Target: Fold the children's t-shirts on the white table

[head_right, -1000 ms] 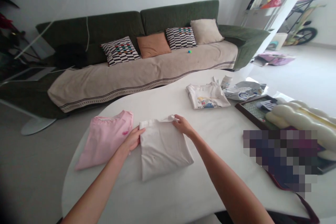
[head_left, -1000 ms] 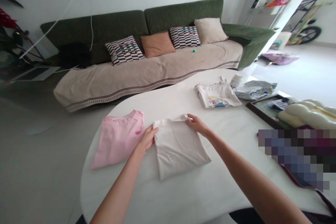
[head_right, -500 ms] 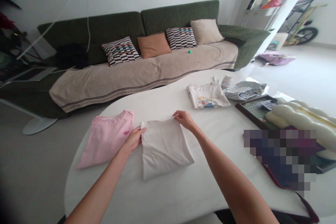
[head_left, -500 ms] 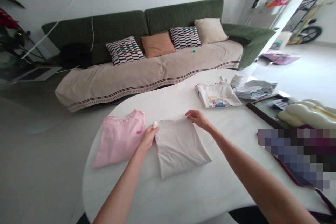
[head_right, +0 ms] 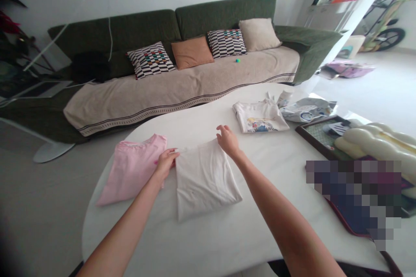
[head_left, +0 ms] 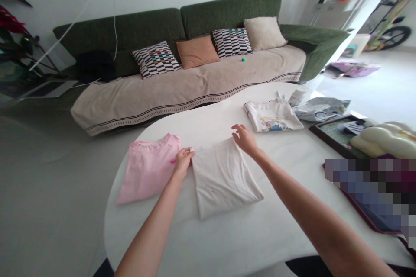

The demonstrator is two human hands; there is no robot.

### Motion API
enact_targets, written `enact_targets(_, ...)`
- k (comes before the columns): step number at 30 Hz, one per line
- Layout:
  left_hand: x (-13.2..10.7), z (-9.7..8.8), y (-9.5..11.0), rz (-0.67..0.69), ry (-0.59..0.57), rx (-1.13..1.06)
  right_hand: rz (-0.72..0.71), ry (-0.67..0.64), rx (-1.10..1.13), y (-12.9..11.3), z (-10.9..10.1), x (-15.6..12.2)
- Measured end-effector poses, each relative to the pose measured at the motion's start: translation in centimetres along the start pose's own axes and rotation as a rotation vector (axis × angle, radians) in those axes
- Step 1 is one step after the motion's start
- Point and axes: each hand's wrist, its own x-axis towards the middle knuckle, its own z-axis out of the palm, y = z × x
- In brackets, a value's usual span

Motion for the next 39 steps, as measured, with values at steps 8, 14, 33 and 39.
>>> enact_targets(8,-1.4,0.2,0.0,0.324,0.254,0.590,-0.218,-0.297,-0.510,-1.8,4.3,-7.6)
enact_targets(14,-5.8,0.7,-0.1,0.088,0.090,0.483,-0.053,-0.337,-0.410,-6.2,5.3,-12.4)
enact_targets(33,-7.6,5.2,12.4,0.645,-0.329,0.373,0.508,-0.157,0.870,-4.3,-5.8,-10.1)
enact_targets(39,-2.7,4.5,5.2,0.050,-0.074,0.479,0.634,-0.116,0.342,3.3,-9.3,-9.8)
